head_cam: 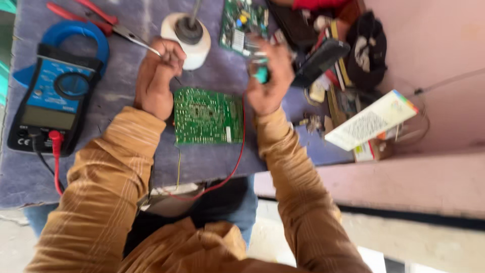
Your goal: The person uses a multimeter to test various points on a green circuit board, holding the probes against different components and solder points. The person then uses wire cutters to trim the ends of the multimeter leads.
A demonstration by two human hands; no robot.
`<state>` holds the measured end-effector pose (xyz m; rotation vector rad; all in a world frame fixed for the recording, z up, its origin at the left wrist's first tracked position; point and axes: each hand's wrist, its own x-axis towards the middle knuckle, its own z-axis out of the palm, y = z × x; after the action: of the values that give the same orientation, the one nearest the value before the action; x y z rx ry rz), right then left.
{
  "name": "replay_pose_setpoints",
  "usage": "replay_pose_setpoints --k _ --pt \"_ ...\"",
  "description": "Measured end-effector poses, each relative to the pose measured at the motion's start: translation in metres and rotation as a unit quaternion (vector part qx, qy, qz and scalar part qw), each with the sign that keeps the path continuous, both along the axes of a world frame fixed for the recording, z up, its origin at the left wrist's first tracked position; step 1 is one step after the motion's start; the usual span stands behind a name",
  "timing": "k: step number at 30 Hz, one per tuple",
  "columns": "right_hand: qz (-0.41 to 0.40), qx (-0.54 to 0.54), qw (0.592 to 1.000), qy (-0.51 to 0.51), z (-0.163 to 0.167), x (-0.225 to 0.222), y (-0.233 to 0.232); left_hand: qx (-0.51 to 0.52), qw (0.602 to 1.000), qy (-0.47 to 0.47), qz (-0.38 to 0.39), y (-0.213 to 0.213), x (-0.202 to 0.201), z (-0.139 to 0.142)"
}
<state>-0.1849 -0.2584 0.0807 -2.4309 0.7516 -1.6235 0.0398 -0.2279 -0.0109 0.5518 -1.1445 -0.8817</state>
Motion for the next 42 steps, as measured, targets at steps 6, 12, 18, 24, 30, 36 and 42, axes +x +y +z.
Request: replay_pose_setpoints --k 6,12,18,24,30,36,42 --pt "-0.128 -0.094 0.985 -0.064 0.005 0.013 0.014 0.043 0.996 -0.057 0.058 0.003 -0.001 0.006" --pt "-0.1 -0.013 0.995 -0.012 0.008 0.017 0.024 0.029 0.982 -0.127 0.139 0.002 -0.005 0.011" --pt "-0.045 -0.023 0.999 -0.003 0.004 0.012 0.023 0.046 0.965 -0.176 0.187 0.006 -0.003 0.014" --pt "-0.033 0.023 0.999 0.014 0.007 0.009 0.022 0.032 0.962 -0.186 0.195 0.008 -0.006 0.017" --pt "0.016 0.027 0.999 0.025 0.003 0.007 0.019 -0.031 0.942 -0.205 0.265 0.033 -0.001 0.051" --pt "-0.008 0.022 0.997 0.078 0.005 0.005 0.016 0.101 0.973 0.086 -0.188 0.139 -0.034 0.129" --pt "-0.002 -0.003 0.997 0.073 0.0 -0.002 0.017 0.041 0.846 0.19 -0.496 0.181 -0.062 0.19"
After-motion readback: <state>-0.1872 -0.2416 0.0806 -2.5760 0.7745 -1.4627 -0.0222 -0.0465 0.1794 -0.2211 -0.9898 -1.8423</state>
